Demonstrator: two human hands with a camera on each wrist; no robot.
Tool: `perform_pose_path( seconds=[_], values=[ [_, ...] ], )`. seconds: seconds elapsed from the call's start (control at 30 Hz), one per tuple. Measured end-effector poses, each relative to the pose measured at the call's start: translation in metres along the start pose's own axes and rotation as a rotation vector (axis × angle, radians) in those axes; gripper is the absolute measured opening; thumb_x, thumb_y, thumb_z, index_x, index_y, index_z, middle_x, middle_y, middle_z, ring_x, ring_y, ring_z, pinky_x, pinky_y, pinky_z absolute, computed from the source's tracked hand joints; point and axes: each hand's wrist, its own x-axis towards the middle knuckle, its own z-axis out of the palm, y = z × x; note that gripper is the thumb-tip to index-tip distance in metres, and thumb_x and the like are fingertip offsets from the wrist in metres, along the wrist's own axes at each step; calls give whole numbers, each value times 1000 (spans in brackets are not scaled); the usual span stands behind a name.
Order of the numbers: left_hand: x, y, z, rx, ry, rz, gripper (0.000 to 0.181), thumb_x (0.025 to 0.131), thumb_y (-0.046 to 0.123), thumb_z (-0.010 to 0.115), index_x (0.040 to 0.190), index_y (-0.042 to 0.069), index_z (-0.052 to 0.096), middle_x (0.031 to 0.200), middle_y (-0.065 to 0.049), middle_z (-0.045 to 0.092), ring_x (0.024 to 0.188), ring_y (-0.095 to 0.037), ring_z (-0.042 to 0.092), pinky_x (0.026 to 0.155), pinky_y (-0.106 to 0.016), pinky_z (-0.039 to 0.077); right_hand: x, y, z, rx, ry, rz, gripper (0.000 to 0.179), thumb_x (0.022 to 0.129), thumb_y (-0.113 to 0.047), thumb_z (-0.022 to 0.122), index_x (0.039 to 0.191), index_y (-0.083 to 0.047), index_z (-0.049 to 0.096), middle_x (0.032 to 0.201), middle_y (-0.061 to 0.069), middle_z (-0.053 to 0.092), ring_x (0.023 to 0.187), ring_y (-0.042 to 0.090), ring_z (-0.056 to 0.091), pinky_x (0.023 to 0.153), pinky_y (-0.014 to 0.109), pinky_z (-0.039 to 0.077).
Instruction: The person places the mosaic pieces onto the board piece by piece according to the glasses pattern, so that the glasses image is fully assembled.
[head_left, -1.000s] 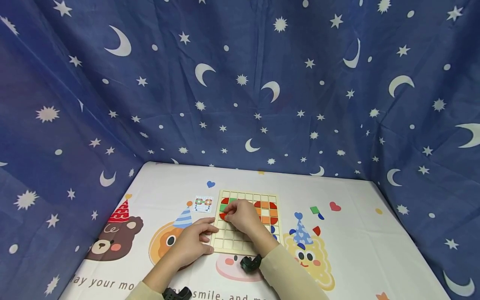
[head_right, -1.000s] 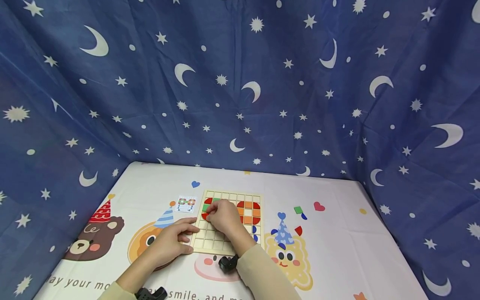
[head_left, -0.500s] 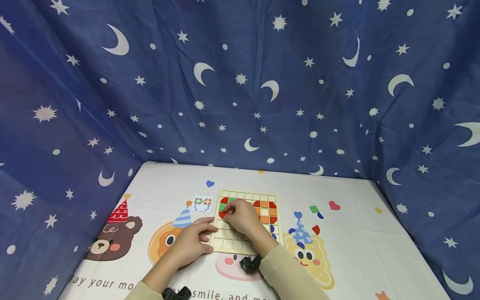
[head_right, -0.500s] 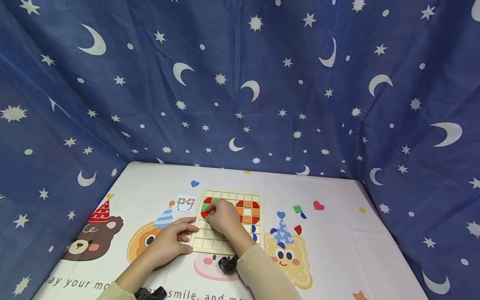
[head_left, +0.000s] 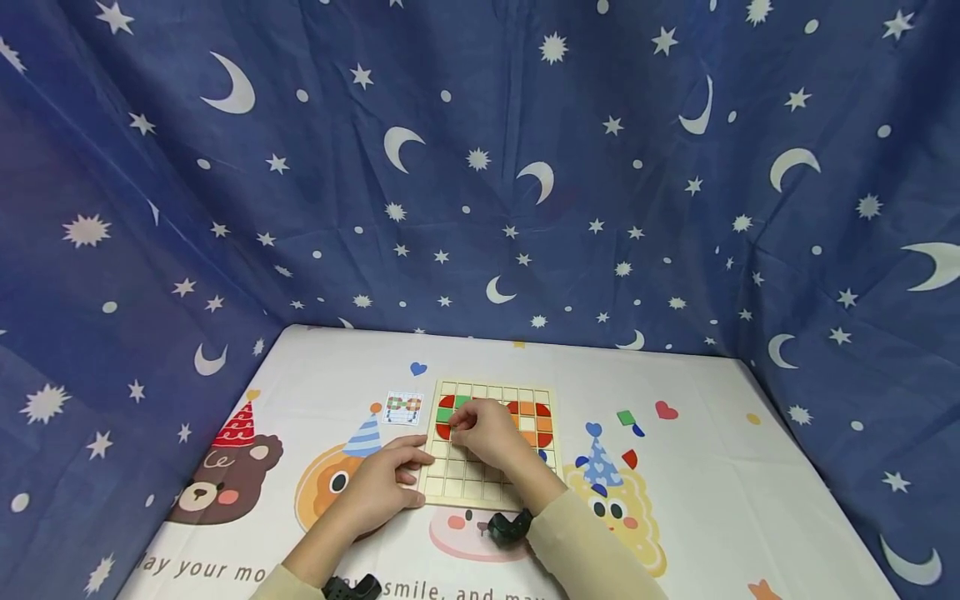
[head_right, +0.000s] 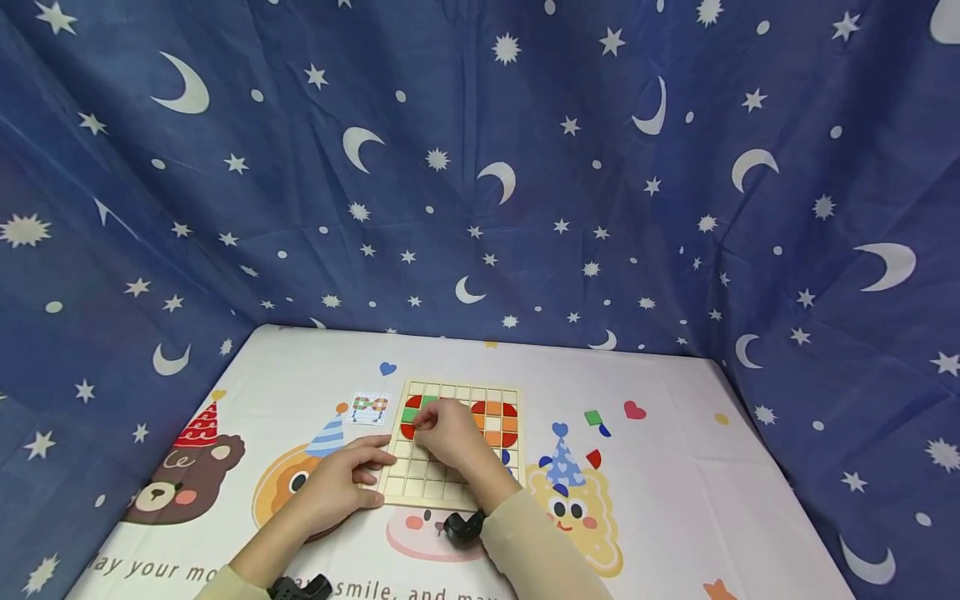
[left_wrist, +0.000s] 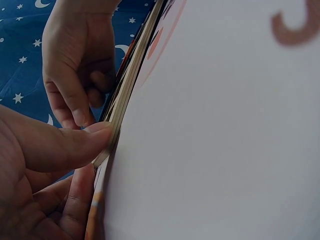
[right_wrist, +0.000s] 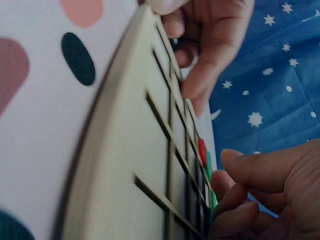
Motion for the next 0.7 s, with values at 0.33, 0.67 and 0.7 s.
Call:
perform_pose_path(
  seconds=[0.33, 0.67, 0.7],
  values=[
    [-1, 1, 1, -6, 9, -8, 51, 73, -8, 87, 116, 18, 80, 158, 3, 59, 98, -13, 63, 82, -20, 56, -18, 8, -32, 45, 14, 24, 12, 91, -9, 81, 102, -12, 80, 85, 0, 68, 79, 18, 58, 66, 30, 48],
    [-2, 3, 1, -8, 17, -19, 52, 72, -9, 87, 115, 19, 80, 158, 3, 59, 98, -14, 63, 82, -20, 56, -38, 27, -59, 39, 43, 47, 12, 93, -5, 79, 104, -10, 80, 86, 1, 69, 77, 17, 59, 62, 27, 48],
    [-2, 4, 1, -9, 16, -17, 52, 72, -9, 87, 115, 18, 80, 158, 3, 59, 98, -14, 63, 82, -20, 56, -40, 31, -61, 37, 49, 57, 11, 93, -5, 79, 103, -10, 80, 85, 1, 68, 77, 17, 59, 62, 27, 48]
  ],
)
